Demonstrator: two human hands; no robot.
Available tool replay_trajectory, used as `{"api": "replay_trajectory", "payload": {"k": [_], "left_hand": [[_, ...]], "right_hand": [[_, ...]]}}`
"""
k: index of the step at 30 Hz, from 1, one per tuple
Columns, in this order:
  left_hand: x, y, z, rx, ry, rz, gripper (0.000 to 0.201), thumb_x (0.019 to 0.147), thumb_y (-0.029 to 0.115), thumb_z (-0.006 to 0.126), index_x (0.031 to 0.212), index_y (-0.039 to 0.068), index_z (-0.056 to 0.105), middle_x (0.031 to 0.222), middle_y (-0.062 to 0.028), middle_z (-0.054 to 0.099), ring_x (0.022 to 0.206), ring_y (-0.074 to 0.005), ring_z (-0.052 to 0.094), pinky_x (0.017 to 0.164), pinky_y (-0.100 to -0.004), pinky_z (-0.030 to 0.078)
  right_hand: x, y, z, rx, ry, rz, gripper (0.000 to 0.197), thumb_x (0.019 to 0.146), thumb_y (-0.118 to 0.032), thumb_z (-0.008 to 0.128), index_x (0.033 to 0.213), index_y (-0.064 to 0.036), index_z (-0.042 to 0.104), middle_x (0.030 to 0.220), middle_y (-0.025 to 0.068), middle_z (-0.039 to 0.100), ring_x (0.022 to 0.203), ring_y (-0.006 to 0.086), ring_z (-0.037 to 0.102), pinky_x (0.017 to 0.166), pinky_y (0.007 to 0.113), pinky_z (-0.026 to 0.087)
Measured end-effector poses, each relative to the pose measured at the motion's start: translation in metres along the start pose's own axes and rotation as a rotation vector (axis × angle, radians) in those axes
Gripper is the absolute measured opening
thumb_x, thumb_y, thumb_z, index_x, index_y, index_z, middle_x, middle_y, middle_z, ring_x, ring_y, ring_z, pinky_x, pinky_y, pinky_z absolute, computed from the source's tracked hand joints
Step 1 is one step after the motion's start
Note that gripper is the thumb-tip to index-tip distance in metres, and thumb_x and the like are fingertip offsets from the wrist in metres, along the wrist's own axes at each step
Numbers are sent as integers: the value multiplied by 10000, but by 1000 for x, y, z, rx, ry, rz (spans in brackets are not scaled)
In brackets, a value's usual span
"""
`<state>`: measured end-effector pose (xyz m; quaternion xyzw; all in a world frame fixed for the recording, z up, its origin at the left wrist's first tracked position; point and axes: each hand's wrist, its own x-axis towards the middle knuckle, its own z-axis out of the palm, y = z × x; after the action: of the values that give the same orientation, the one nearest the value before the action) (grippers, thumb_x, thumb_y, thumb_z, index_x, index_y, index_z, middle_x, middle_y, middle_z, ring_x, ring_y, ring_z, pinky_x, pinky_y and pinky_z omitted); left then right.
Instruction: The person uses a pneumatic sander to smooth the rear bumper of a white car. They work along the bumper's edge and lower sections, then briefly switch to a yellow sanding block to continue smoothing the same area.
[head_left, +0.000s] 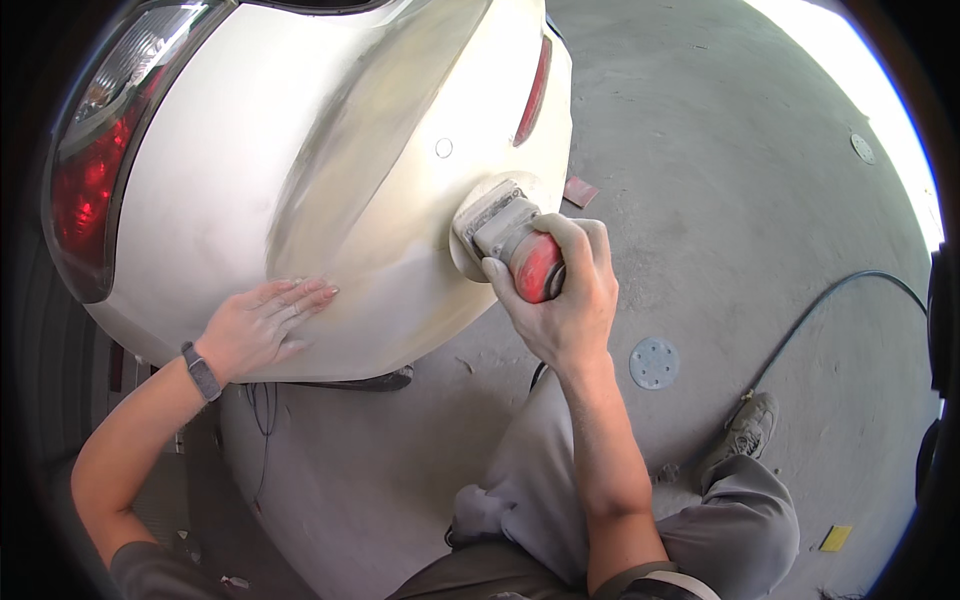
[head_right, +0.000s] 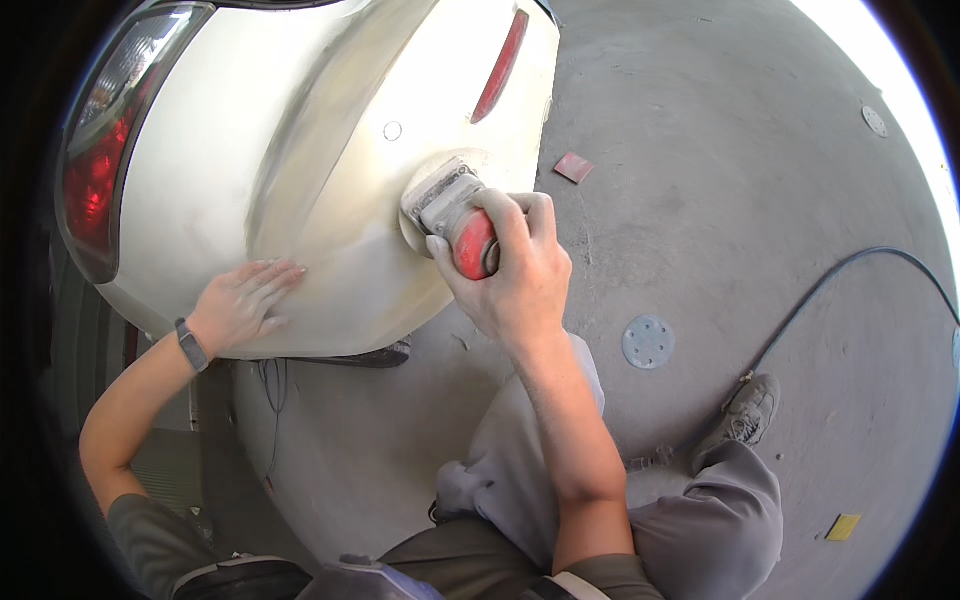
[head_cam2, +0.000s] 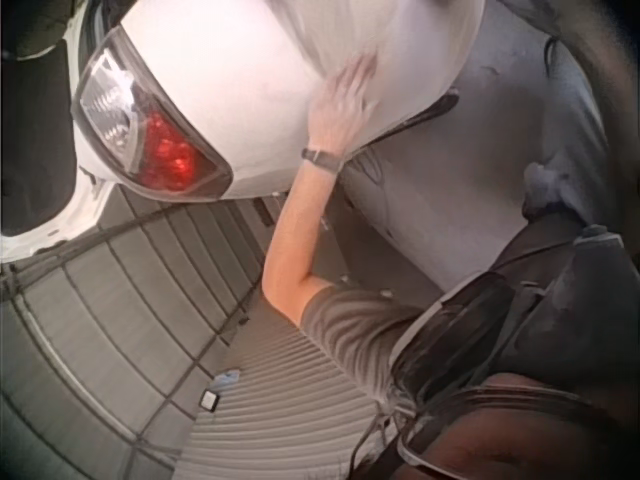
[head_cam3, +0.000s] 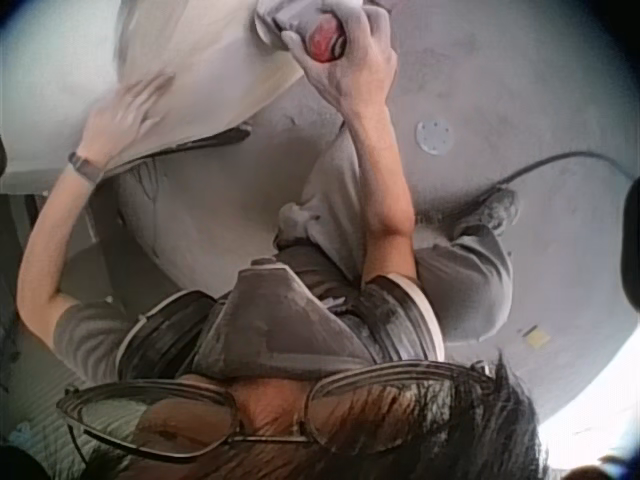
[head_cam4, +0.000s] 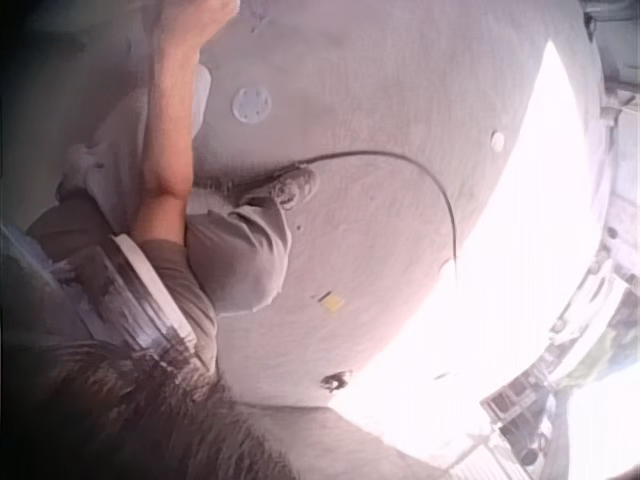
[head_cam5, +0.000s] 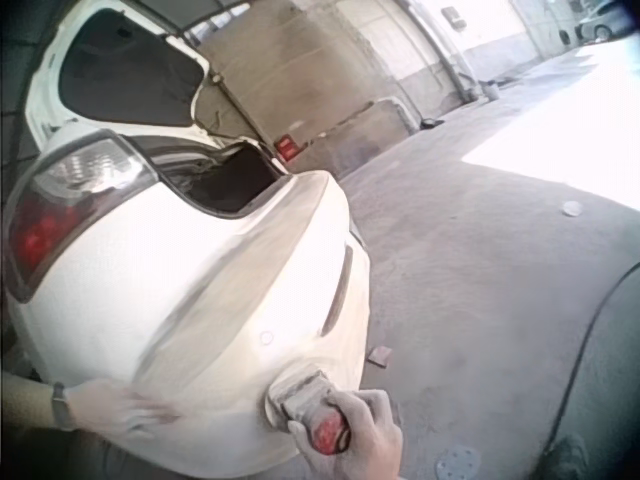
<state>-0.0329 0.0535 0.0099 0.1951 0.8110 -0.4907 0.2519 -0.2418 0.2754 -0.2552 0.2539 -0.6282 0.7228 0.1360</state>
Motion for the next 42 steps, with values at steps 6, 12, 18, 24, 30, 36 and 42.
{"api": "replay_trajectory", "payload": {"k": [6, 12, 18, 24, 30, 36, 42], "left_hand": [[-49, 10, 64, -79, 274, -156, 812, 961, 485, 690, 1643, 117, 447, 1727, -18, 411, 1624, -181, 310, 1343, -403, 228], [-51, 24, 104, 89, 466, -215, 821, 967, 539, 633, 1624, 77, 464, 1713, -104, 430, 1620, -281, 337, 1335, -459, 233], [-53, 30, 107, 39, 480, -244, 743, 953, 508, 634, 1544, 64, 559, 1656, -122, 506, 1584, -316, 399, 1297, -507, 314], [-57, 36, 119, 21, 493, -262, 729, 947, 484, 632, 1516, 31, 573, 1635, -160, 517, 1567, -365, 415, 1263, -556, 348], [-50, 61, 130, -3, 473, -329, 899, 945, 450, 574, 1557, -174, 362, 1630, -392, 366, 1518, -604, 341, 1219, -724, 282], [-48, 65, 131, 43, 469, -388, 934, 950, 480, 551, 1570, -179, 322, 1629, -399, 338, 1496, -617, 346, 1199, -738, 295], [-59, 68, 132, 31, 459, -413, 887, 934, 503, 576, 1510, -148, 397, 1553, -376, 430, 1461, -572, 414, 1166, -720, 327]], "right_hand": [[-31, -57, 41, -122, -50, -185, 597, 648, -174, 955, 1195, -173, 715, 1115, 105, 636, 805, 269, 710, 634, 371, 597], [-33, -69, 51, -88, -59, -265, 538, 663, -144, 875, 1182, -182, 738, 1093, 118, 625, 730, 239, 649, 585, 346, 534], [-35, -67, 56, -194, -112, -543, 373, 810, -225, 666, 1174, -233, 742, 1103, 107, 639, 734, 205, 599, 578, 293, 508], [-11, -52, 32, -77, -98, -245, 503, 661, -166, 939, 1132, -170, 762, 1068, 97, 661, 717, 213, 657, 587, 330, 563], [11, -18, -2, 3, -133, -64, 506, 690, -121, 947, 1141, -100, 719, 1041, 94, 656, 881, 243, 698, 743, 378, 603], [54, -14, -18, -1, -249, 165, 489, 722, -152, 941, 1154, -94, 719, 1027, 96, 645, 880, 249, 695, 808, 387, 591], [48, -23, -18, 31, -306, 161, 491, 684, -124, 950, 1129, -107, 741, 1008, 70, 643, 849, 223, 689, 774, 374, 596]]}}
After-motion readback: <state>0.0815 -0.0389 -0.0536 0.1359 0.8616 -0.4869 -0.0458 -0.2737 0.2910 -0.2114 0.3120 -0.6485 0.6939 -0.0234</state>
